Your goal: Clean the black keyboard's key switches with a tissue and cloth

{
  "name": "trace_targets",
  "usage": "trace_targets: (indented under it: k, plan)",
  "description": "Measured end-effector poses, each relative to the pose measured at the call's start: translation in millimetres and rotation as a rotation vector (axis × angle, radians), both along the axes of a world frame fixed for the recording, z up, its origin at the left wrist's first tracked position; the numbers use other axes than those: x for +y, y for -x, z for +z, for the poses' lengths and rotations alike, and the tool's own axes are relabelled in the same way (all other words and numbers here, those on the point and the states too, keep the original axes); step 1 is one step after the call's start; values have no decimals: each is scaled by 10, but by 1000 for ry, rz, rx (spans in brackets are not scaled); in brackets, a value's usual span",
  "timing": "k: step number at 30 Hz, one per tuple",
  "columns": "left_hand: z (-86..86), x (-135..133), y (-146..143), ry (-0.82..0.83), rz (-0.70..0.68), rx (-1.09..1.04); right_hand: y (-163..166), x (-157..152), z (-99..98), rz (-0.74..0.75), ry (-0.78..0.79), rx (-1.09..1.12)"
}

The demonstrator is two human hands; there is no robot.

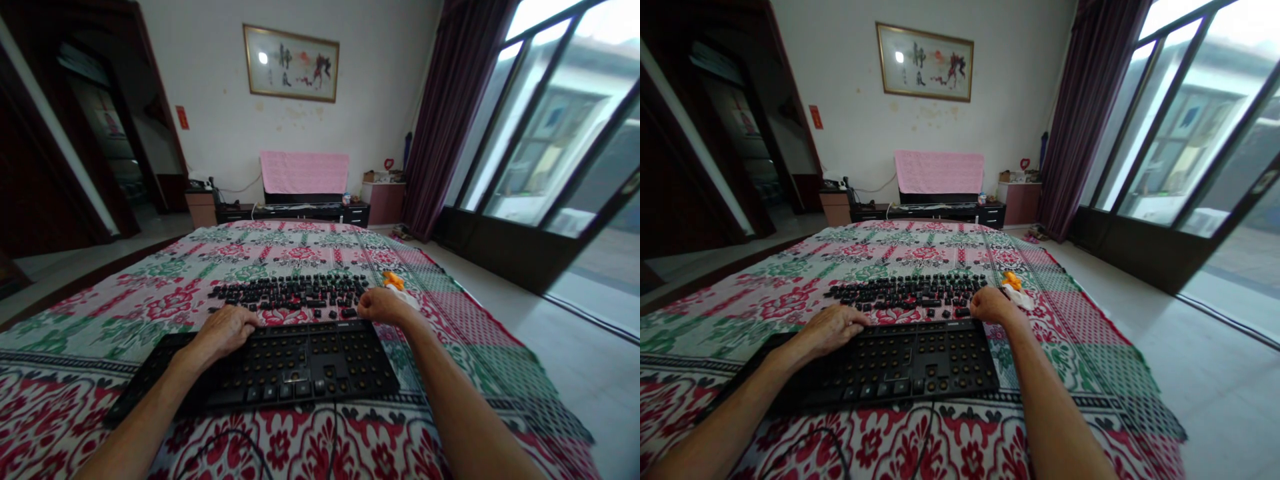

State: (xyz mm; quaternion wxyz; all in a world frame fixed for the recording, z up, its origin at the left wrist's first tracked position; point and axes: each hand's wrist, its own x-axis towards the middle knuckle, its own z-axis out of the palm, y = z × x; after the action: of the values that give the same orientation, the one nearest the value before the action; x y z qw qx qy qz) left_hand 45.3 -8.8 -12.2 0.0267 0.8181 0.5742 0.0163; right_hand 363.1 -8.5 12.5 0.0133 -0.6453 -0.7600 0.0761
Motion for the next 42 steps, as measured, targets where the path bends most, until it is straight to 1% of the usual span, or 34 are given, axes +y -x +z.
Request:
trace_targets:
  k: [4,11,13,15,17,18,20,21,24,28,30,33,39,42]
  plan:
    - [11,-7,-15,-10,-11,10,2,-5,5,-6,5,-1]
    - [59,-45,-71,28,58,-41,8,32,-12,21,3,34]
    - [61,-45,-70,28,51,-44,33,21,28,51,7,58]
    - [49,-32,-59,28,55,-41,80,-11,81,123,26,122]
    - [29,-12,-44,28,62,-36,155,-57,124,223,90,234]
    - [19,-3,-38,26,62,-33,203,-84,136,279,150,294]
    - [2,9,-30,24,59,-25,320,-140,142,378,314,379]
    - [-2,12,-28,21,57,-22,385,-170,138,420,396,385]
    - [-4,6,-30,14,62,-18,576,-260,118,438,525,314]
    - [9,-7,-34,11,43,-17,739,-355,101,391,618,236]
    - [13,-6,-34,10,36,-15,774,-381,95,389,623,207]
    - [16,-2,-36,17,42,-25,801,-405,98,399,587,153]
    - [23,2,-42,16,37,-7,881,-475,181,390,534,38]
    - [18,5,-41,10,37,3,918,-492,180,370,534,12]
